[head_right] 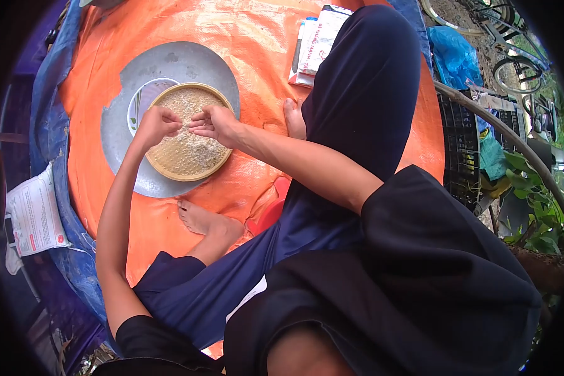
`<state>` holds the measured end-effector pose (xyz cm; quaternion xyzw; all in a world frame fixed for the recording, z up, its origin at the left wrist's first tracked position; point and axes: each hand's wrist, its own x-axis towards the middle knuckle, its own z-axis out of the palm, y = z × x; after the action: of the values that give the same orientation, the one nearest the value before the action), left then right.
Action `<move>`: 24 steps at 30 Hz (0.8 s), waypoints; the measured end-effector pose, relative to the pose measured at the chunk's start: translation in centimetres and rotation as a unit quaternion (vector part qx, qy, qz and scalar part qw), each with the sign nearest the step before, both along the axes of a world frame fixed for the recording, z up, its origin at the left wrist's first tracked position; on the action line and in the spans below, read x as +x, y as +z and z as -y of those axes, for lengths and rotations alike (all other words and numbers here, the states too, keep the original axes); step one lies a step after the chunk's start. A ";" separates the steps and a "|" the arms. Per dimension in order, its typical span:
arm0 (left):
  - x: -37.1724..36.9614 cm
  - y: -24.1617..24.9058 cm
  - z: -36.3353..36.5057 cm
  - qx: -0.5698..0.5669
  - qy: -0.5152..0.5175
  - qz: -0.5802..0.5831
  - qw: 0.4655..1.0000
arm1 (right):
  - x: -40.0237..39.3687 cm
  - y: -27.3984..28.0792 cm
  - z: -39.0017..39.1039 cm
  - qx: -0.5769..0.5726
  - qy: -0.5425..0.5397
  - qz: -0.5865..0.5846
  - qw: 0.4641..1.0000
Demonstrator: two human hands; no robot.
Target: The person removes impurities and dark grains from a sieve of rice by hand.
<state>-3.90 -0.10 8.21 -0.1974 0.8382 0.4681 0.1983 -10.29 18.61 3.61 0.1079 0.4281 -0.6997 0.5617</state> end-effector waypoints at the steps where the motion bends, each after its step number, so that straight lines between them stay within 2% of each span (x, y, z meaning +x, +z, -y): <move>1: 0.3 0.6 0.0 -0.081 -0.027 0.032 0.996 | -0.1 0.3 0.0 -0.008 0.001 0.005 1.000; 2: 0.5 1.0 0.0 -0.160 -0.053 0.062 0.984 | -0.1 0.5 0.0 -0.015 0.002 0.009 1.000; 6: 1.7 -2.6 0.7 -0.292 -0.097 -0.099 0.946 | 0.0 0.4 0.2 -0.001 -0.021 -0.010 1.000; 9: 2.0 -4.1 0.7 -0.304 -0.078 -0.126 0.941 | 0.0 0.2 0.0 0.037 -0.020 -0.024 0.999; 18: 1.0 -4.7 -0.9 -0.251 -0.125 -0.161 0.946 | -0.6 0.7 -0.5 0.066 -0.031 -0.045 0.996; 20: 0.7 -5.3 -1.1 -0.275 -0.157 -0.171 0.933 | -0.6 0.9 -0.6 0.066 -0.009 -0.053 0.996; 24: 0.0 -5.6 -1.2 -0.297 -0.192 -0.169 0.920 | -0.5 0.6 -0.6 0.060 -0.034 -0.048 0.996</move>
<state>-3.85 1.14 2.60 -0.0004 0.9815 0.1773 0.0719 -10.83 19.26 4.19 0.1222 0.4920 -0.6959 0.5086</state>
